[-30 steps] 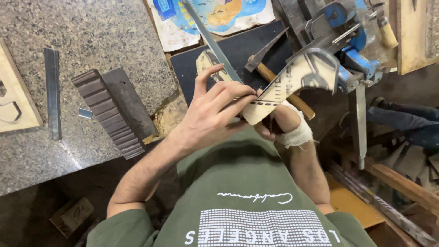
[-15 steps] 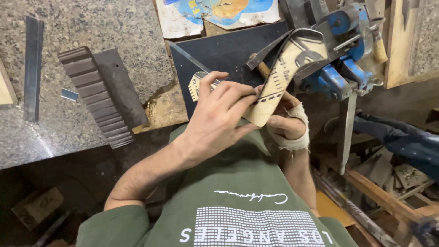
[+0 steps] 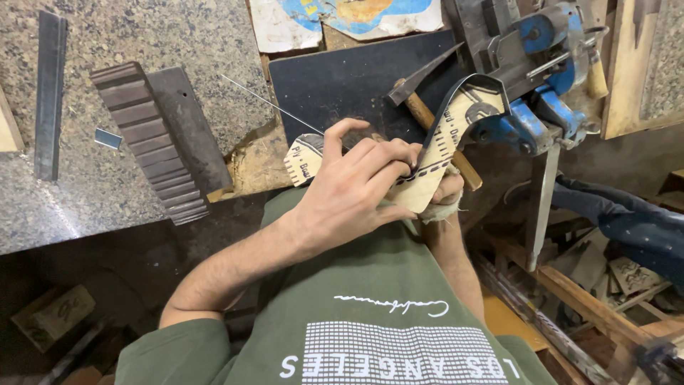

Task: The person uses a manual press to bend a thin metal strip and repeatedly fits it against a curved wooden piece. They adjust the metal strip in the press, remove it, and compare it to the wooden template, repeating the process to refine the fit.

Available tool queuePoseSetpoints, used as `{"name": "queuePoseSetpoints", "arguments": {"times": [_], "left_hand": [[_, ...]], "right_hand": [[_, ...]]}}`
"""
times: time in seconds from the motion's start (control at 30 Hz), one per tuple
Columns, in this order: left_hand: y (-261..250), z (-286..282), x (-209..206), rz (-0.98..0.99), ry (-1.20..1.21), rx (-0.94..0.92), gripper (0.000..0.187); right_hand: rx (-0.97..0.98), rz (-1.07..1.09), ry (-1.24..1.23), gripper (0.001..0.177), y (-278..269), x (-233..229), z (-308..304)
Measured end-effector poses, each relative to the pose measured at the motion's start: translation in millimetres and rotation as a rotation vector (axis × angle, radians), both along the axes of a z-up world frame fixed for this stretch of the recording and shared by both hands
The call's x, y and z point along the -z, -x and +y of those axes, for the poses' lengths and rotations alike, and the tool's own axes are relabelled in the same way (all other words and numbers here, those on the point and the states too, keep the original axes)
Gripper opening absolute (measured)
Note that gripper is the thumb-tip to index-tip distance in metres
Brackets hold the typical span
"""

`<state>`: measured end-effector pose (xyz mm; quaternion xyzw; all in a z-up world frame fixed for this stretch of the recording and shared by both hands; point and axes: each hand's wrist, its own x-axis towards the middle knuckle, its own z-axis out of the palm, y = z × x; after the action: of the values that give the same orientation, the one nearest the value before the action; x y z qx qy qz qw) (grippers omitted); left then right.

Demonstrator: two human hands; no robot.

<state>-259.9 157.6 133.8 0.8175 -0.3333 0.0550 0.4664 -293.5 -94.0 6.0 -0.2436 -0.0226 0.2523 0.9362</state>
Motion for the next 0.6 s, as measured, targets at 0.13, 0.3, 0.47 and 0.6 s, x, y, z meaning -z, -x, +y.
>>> {"name": "queuePoseSetpoints", "arguments": {"times": [0.13,0.3,0.47,0.6], "left_hand": [[3,2,-3,-0.006,-0.039,-0.004,0.060],[5,4,-1,-0.001,-0.015,-0.003,0.058],[6,8,-2,-0.018,-0.056,-0.047,0.060],[7,9,-4,-0.050,-0.080,-0.039,0.056]], "right_hand": [[-0.080,0.007,-0.036,0.054,1,16,-11],[-0.062,-0.041,0.006,0.054,2,13,-8],[-0.139,-0.175,0.067,0.049,-11,-2,-2],[-0.141,-0.203,0.087,0.045,-10,-10,4]]}}
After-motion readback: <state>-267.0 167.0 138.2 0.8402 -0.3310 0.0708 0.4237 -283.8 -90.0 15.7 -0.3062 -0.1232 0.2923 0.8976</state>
